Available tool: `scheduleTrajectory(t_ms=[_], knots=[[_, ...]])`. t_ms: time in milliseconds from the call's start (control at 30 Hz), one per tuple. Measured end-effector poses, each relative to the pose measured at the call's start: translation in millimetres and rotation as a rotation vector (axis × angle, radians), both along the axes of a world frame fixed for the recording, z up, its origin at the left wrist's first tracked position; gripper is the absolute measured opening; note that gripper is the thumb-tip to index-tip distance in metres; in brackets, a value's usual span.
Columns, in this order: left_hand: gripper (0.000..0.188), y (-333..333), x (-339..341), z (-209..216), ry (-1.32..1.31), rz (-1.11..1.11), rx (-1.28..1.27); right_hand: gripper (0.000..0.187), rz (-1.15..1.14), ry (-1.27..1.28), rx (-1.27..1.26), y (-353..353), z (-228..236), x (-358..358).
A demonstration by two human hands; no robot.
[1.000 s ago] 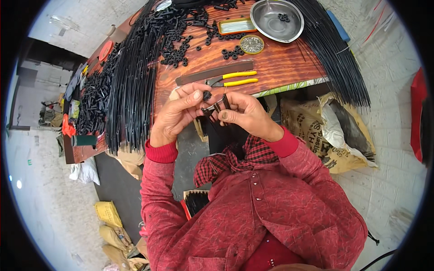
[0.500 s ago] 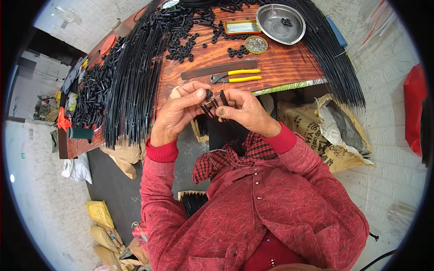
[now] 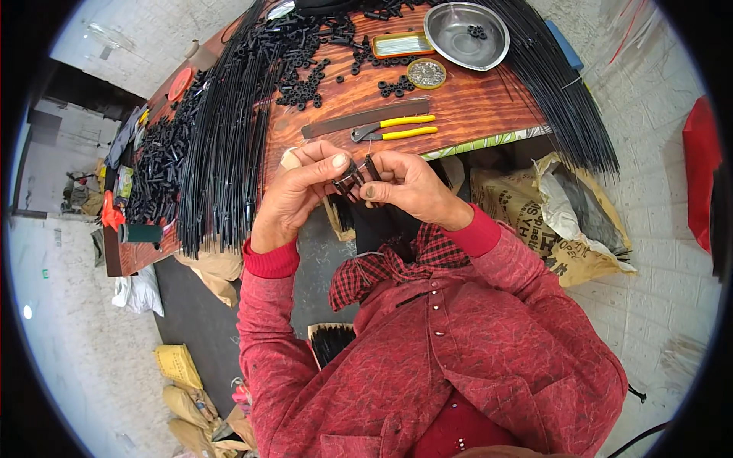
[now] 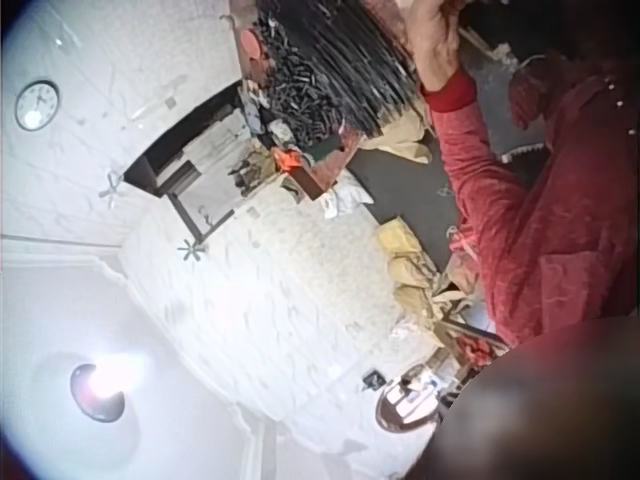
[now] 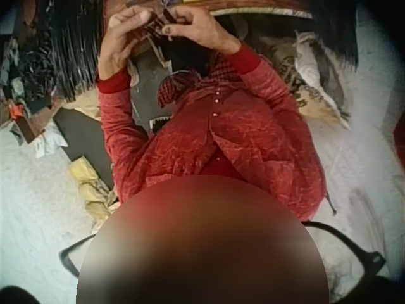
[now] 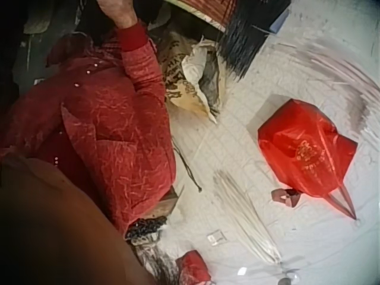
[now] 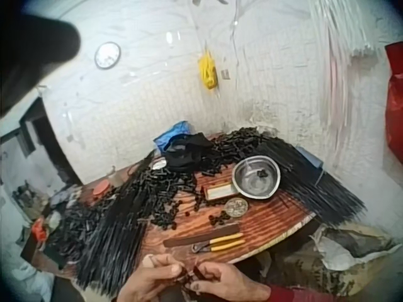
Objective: Assembling industrial wire bundles by attaching plastic clips and measuring with a ruler.
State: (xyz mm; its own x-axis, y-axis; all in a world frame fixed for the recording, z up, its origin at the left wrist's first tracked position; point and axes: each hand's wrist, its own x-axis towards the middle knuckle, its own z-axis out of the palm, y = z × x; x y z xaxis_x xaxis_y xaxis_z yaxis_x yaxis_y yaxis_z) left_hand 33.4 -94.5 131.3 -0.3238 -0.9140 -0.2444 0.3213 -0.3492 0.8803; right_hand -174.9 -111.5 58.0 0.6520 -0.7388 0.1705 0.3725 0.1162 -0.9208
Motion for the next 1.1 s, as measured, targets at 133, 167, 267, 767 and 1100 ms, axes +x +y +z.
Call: scheduleTrajectory(t_ms=[133, 167, 267, 767, 1100], knots=[[0.012, 1.6, -5.3, 2.1, -0.035, 0.028, -0.007, 0.02, 0.016, -0.045, 0.059, -0.1, 5.7, -1.5], [0.012, 2.8, -6.0, 2.4, -0.039, 0.032, -0.005, 0.02, 0.04, -0.056, 0.086, -0.8, 6.5, -2.3], [0.011, 5.9, -5.4, 3.6, -0.102, 0.066, -0.043, 0.02, 0.098, -0.053, 0.101, -6.7, 4.5, -4.9], [0.009, 6.1, -4.7, 6.5, -0.158, 0.081, -0.032, 0.02, 0.101, -0.046, 0.087, -3.5, 3.1, -6.2], [0.013, 4.2, -1.6, -3.5, -0.03, -0.002, -0.034, 0.021, 0.116, -0.044, 0.084, -2.4, 7.0, -5.7]])
